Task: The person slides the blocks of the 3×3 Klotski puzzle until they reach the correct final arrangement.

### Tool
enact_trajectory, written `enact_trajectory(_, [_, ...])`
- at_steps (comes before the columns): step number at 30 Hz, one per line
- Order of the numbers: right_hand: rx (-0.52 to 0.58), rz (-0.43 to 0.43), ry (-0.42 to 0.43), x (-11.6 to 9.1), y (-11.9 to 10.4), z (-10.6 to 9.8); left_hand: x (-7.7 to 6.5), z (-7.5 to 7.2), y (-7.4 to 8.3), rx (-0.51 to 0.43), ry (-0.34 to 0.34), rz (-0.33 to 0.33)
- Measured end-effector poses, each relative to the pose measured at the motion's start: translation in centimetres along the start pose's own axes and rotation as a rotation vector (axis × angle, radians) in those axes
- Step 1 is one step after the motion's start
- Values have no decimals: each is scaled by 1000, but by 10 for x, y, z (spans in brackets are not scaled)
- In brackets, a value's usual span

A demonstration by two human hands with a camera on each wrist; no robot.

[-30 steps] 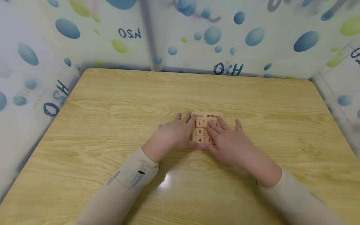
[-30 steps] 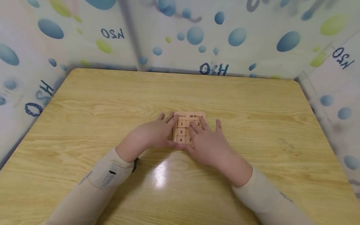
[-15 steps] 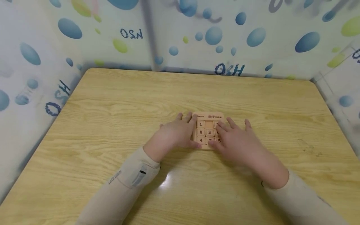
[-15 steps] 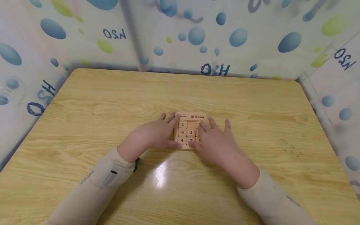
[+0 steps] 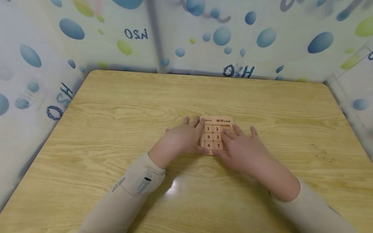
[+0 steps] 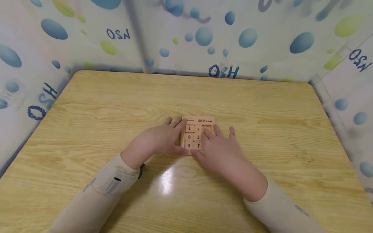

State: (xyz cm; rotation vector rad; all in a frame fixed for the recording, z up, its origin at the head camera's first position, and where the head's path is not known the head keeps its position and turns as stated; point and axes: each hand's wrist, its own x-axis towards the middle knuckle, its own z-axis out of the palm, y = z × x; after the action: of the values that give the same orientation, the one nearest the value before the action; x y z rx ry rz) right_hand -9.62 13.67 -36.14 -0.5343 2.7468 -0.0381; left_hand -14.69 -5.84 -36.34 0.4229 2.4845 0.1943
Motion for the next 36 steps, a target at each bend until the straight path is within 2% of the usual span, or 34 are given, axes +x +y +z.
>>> enact_trajectory(6, [-5,30,-28,-11,3,-1,1,0,2,1,-4,-3])
enact_trajectory(18, [14,65,-39,5,7,-1,-1,-1,3,3,-8,-9])
enact_trajectory(21, [9,59,-32,5,6,-1,-1,-1,3,7,-8,-8])
enact_trajectory(28, [8,-56,-13,-6,-5,5,-2,1,1,2,3,-3])
enact_trajectory(36, [-31,0,-1,-14,3,2,-2,1,0,1,8,1])
